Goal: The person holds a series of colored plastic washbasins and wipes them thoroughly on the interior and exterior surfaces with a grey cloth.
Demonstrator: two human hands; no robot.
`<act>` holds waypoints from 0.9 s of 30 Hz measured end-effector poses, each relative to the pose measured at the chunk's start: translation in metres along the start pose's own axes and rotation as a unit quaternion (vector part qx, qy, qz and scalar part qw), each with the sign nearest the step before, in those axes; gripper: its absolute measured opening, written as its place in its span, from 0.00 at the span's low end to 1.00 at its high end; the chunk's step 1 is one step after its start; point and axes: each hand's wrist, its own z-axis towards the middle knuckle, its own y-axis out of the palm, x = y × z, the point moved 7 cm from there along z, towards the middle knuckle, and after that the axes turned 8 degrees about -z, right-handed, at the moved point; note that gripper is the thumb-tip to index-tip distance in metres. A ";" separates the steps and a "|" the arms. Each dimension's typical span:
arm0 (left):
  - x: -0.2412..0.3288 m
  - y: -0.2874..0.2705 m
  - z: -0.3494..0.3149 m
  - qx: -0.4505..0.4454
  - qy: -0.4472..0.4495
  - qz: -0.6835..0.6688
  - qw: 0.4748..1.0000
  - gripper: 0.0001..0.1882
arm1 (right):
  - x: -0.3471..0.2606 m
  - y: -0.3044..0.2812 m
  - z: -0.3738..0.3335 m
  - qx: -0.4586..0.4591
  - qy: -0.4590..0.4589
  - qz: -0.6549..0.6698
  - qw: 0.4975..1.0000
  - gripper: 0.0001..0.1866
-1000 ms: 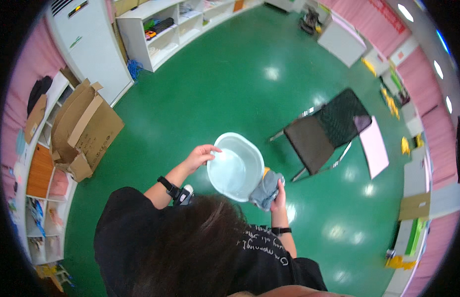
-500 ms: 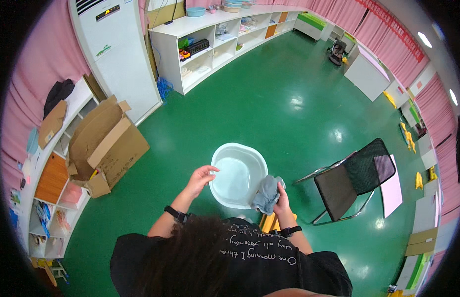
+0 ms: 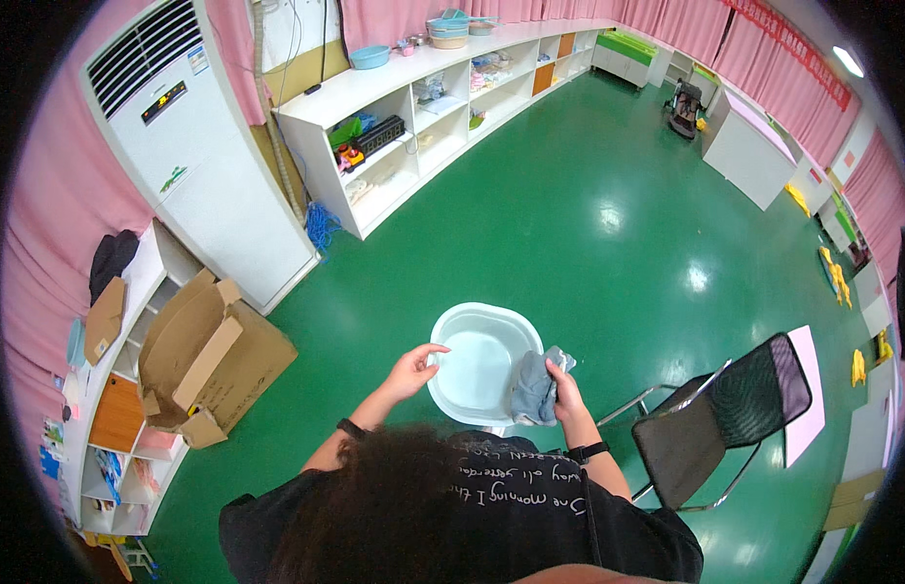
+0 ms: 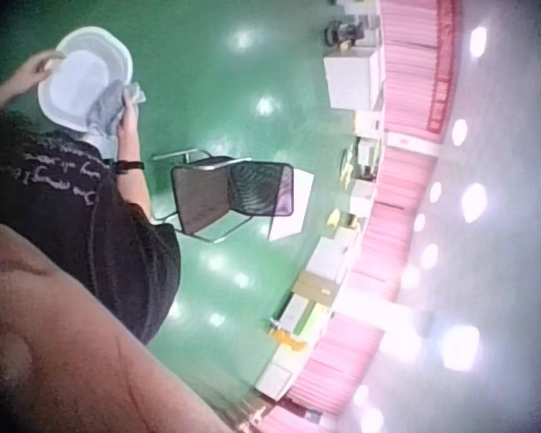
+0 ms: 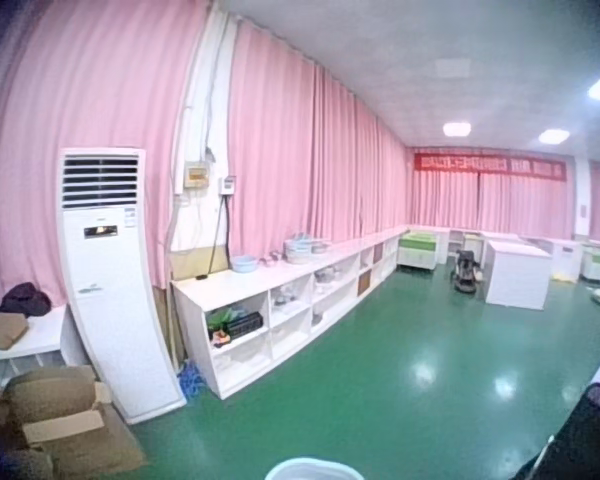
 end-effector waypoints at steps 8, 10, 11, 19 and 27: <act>0.037 0.023 0.175 0.029 0.016 0.148 0.988 0.27 | -0.129 -0.027 0.108 0.007 -0.014 0.011 1.000 0.21; 0.025 0.018 0.216 0.024 0.015 0.151 0.988 0.28 | -0.147 -0.042 0.145 0.022 -0.017 0.026 0.999 0.21; 0.020 0.014 0.236 0.028 0.016 0.148 0.988 0.28 | -0.158 -0.049 0.163 0.021 -0.016 0.021 0.999 0.21; -0.011 0.000 0.458 -0.004 -0.030 0.148 0.989 0.27 | -0.294 -0.067 0.329 0.050 -0.030 -0.003 0.998 0.22; 0.018 0.007 0.699 -0.042 0.013 0.191 0.981 0.28 | -0.478 -0.083 0.475 0.115 -0.109 -0.031 0.987 0.22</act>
